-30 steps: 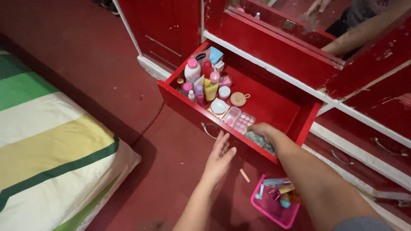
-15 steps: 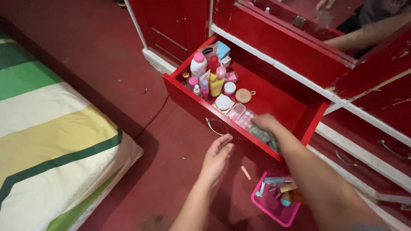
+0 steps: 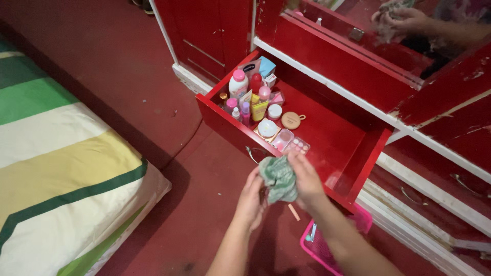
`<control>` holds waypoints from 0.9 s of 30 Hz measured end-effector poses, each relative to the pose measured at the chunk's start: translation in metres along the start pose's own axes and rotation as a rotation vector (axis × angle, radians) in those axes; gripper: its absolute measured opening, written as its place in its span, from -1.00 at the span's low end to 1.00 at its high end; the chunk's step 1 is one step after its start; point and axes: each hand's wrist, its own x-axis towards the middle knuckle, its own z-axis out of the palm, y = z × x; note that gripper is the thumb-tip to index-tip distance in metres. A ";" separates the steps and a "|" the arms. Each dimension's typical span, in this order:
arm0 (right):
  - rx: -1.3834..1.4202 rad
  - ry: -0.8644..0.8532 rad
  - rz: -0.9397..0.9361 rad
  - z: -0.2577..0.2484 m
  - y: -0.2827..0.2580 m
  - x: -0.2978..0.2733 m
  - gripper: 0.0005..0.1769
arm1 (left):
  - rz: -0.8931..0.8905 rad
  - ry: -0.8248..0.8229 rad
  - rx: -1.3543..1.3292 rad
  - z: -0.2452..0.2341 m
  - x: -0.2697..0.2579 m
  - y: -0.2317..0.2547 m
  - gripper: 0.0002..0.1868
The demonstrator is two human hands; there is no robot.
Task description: The person sits on the floor and wipes various cosmetic items with a cloth, including compacts, tubes, and palettes, then places them into an open drawer of a red dresser.
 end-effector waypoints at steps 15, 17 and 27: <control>-0.797 -0.109 -0.228 -0.095 0.065 -0.025 -0.47 | -0.005 0.164 0.526 -0.077 0.036 -0.094 -0.67; -0.899 -0.156 -0.446 -0.127 0.080 -0.030 -0.53 | 0.006 0.162 0.619 -0.084 0.047 -0.127 -0.68; -0.677 0.323 0.028 -0.340 0.179 -0.039 -0.75 | -0.318 -0.002 0.792 -0.099 0.082 -0.319 -0.70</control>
